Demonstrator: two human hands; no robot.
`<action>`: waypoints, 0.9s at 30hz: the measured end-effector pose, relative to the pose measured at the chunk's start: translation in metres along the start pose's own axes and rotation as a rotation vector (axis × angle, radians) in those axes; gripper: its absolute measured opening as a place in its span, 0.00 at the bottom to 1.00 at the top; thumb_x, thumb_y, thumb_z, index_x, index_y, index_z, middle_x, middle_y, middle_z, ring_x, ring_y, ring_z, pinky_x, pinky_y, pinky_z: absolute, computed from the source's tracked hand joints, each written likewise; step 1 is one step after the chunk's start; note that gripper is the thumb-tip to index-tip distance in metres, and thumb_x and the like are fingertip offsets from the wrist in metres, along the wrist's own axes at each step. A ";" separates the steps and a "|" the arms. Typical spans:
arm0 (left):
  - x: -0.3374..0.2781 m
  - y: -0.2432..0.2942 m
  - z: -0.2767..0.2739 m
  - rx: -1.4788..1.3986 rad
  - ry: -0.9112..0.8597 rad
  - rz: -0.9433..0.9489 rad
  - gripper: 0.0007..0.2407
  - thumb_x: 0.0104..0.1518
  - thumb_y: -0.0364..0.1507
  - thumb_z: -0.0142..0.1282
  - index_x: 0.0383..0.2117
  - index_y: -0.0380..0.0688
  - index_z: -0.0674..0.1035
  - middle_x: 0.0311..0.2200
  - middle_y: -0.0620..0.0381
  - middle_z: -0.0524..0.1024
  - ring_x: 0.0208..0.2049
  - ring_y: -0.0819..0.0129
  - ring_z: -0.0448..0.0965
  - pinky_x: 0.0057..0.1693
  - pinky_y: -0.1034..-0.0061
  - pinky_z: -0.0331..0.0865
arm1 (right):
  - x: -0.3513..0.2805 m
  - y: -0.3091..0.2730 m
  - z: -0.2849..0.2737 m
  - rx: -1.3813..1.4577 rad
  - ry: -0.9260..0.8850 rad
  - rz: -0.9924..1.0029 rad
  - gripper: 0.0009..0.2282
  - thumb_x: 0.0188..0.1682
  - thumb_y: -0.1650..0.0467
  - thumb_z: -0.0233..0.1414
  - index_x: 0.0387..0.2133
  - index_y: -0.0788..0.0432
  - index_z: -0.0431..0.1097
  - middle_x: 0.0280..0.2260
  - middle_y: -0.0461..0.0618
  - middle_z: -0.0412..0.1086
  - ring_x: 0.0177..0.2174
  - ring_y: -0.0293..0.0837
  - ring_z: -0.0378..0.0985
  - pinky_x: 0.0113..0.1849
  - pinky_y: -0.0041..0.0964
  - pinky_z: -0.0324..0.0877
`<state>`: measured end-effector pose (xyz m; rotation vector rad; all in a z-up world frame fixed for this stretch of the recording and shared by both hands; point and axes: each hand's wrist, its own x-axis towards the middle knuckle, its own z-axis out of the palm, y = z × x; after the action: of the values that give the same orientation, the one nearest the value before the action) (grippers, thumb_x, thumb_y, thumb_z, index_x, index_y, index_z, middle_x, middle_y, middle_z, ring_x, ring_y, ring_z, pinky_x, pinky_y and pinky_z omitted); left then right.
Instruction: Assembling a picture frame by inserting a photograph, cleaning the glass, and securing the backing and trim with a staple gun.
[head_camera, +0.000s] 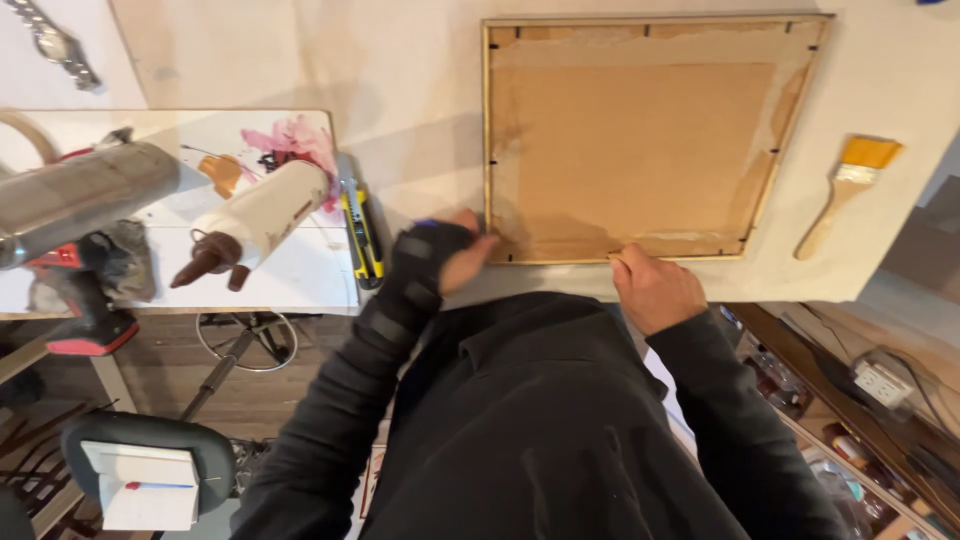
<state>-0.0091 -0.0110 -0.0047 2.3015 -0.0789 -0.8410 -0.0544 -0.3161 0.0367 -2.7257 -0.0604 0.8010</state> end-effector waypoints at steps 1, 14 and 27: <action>0.000 0.003 0.008 0.071 -0.034 0.009 0.16 0.57 0.44 0.59 0.33 0.41 0.76 0.24 0.44 0.79 0.30 0.44 0.80 0.35 0.54 0.70 | 0.000 -0.001 -0.002 -0.018 0.005 0.021 0.10 0.54 0.63 0.51 0.31 0.57 0.66 0.19 0.62 0.71 0.24 0.67 0.75 0.29 0.64 0.68; -0.024 0.030 0.025 -0.049 0.093 -0.173 0.16 0.55 0.40 0.60 0.36 0.39 0.72 0.25 0.43 0.79 0.32 0.44 0.81 0.36 0.51 0.71 | 0.004 0.001 -0.018 -0.010 0.052 -0.086 0.10 0.54 0.62 0.53 0.30 0.56 0.68 0.22 0.59 0.72 0.27 0.66 0.75 0.29 0.63 0.67; 0.041 0.034 0.006 -0.067 0.563 -0.099 0.11 0.55 0.35 0.63 0.30 0.43 0.74 0.26 0.45 0.77 0.31 0.43 0.79 0.36 0.52 0.70 | 0.031 0.021 -0.067 0.025 -0.028 -0.191 0.09 0.54 0.63 0.51 0.31 0.56 0.68 0.25 0.59 0.74 0.28 0.66 0.76 0.30 0.61 0.69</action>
<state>0.0251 -0.0523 -0.0097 2.4060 0.3078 -0.2127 0.0068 -0.3506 0.0683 -2.6362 -0.3093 0.7795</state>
